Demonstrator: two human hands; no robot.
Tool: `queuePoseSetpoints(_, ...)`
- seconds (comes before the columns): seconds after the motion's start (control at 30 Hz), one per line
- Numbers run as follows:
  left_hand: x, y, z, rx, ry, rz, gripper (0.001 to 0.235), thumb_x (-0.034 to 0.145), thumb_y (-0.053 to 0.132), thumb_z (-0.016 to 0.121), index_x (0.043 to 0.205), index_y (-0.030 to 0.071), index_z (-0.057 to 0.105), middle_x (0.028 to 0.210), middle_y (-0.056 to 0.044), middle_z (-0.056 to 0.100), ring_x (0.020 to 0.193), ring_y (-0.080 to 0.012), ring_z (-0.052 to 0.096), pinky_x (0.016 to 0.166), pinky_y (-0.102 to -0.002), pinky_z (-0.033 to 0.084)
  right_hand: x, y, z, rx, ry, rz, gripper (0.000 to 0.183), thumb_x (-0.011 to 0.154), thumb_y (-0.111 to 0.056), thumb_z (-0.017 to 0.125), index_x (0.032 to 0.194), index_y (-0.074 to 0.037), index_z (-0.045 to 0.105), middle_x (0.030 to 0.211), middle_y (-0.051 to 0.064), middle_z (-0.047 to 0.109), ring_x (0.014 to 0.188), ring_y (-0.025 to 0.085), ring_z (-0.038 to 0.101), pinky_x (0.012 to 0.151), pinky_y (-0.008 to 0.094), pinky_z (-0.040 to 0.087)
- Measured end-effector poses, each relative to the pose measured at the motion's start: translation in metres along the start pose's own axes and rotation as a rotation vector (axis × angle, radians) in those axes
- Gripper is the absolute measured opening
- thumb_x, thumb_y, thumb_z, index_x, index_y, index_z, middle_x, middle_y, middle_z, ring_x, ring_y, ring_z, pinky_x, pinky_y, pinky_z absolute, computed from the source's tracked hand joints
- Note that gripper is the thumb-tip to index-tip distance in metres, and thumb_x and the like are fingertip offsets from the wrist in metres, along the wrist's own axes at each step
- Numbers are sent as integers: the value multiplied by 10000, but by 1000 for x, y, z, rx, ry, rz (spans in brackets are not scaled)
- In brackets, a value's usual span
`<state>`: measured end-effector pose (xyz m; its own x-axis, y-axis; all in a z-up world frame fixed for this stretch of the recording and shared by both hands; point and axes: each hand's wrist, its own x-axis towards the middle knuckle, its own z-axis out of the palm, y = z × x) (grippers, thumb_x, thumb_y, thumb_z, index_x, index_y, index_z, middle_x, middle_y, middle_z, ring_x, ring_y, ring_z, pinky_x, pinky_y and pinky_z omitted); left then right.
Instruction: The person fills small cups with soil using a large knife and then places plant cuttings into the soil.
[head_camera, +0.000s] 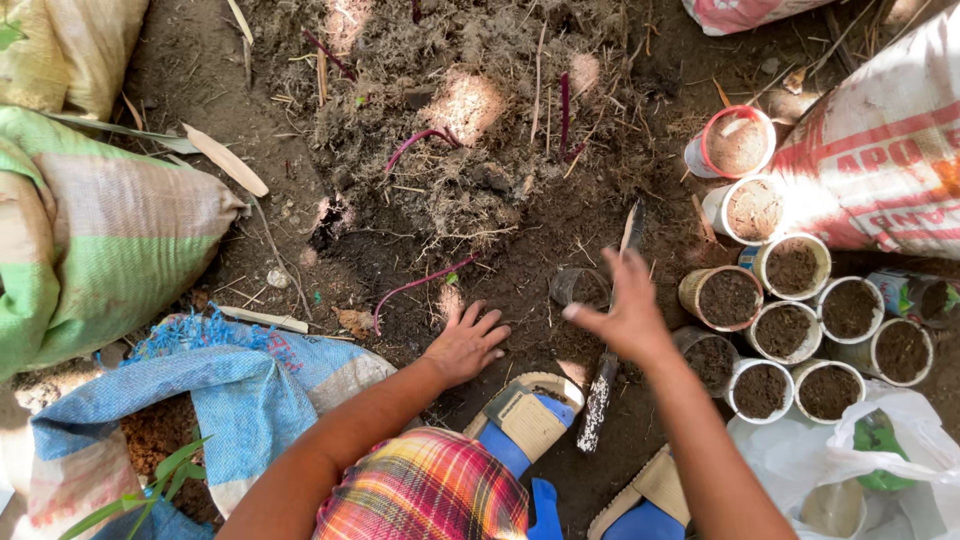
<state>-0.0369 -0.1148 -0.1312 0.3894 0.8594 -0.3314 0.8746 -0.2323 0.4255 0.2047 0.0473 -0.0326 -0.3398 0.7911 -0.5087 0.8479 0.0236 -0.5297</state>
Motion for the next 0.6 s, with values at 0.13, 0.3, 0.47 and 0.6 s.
queuePoseSetpoints(0.13,-3,-9,4,-123,-117,-130,297,1040,266,541,1305,131,545,1331,-133,510,1306,-363,480,1104,-476,437,-6,-17,42,118,123,-13,947,719,-275,889,1495,-182,356,1484,189,348,1369,402,434,1153,494,388)
queuePoseSetpoints(0.3,12,-23,3,-243,93,-186,478,893,12,547,1358,122,550,1336,-148,511,1320,-348,495,1110,-418,452,-1,-14,30,188,209,22,754,792,-186,818,1447,-223,446,1379,143,476,1282,359,588,1129,435,491)
queuePoseSetpoints(0.47,64,-14,-6,304,91,-44,633,957,222,517,1538,40,346,1617,-185,289,1497,-349,282,1199,-420,315,-4,-13,23,81,246,-5,809,786,-162,833,1481,-220,421,1390,179,429,1264,398,562,1095,447,483)
queuePoseSetpoints(0.6,70,-10,-20,484,-220,-46,738,991,507,358,1591,136,142,1725,-157,67,1526,-349,85,1213,-474,173,0,-7,48,34,214,67,804,790,-176,835,1472,-225,411,1369,167,450,1242,397,576,1047,460,507)
